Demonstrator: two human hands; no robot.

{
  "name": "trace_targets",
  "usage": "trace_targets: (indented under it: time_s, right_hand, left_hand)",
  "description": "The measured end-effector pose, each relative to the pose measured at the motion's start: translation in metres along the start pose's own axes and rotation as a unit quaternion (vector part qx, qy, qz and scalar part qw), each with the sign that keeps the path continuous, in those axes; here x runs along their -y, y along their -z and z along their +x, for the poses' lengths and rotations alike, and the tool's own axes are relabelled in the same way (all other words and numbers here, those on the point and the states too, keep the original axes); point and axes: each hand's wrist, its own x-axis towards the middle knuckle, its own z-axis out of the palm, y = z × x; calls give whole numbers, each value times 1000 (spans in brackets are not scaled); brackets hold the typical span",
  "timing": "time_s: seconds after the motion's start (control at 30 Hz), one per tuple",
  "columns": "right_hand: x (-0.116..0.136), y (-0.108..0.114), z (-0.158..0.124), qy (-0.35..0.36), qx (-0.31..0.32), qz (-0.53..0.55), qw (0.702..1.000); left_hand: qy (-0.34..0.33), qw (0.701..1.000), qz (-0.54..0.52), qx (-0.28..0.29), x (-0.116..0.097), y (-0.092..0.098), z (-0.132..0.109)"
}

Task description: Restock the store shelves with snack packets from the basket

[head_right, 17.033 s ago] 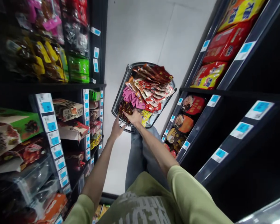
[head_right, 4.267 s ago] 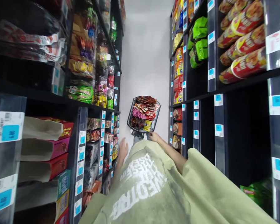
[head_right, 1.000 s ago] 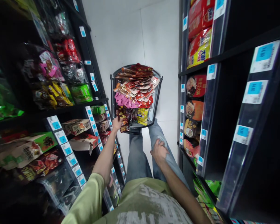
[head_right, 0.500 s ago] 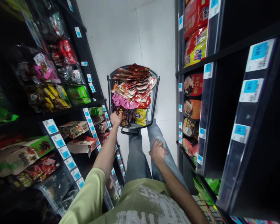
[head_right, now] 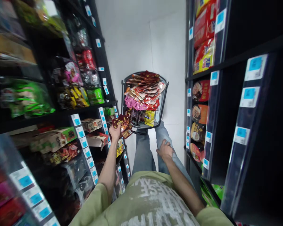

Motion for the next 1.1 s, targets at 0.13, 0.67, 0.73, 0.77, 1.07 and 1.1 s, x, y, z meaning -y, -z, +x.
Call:
trace_targets:
  time_s: [0.13,0.67,0.73,0.77,1.07,1.1]
  right_hand:
    - [2,48,-27,51,-23,134,989]
    - [30,196,-238,485,166,234,826]
    - [32,180,-246,491,159,210,830]
    - [33,171,-250,493,156,197,833]
    - [22,79,-317,508,249,42,824]
    - [16,70,-324,501,273,37,821]
  left_hand:
    - [27,982,-182,31,-15,74,-54]
    - [192,735,-644,97,-93,134,-291]
    - [205,693,-688,67,-74,135,-312]
    - [213,671,-708,50,-63,136,-323]
    - [115,686,-698,-170,26,146,-444]
    - [102,701,-679,-192,29,144,-459]
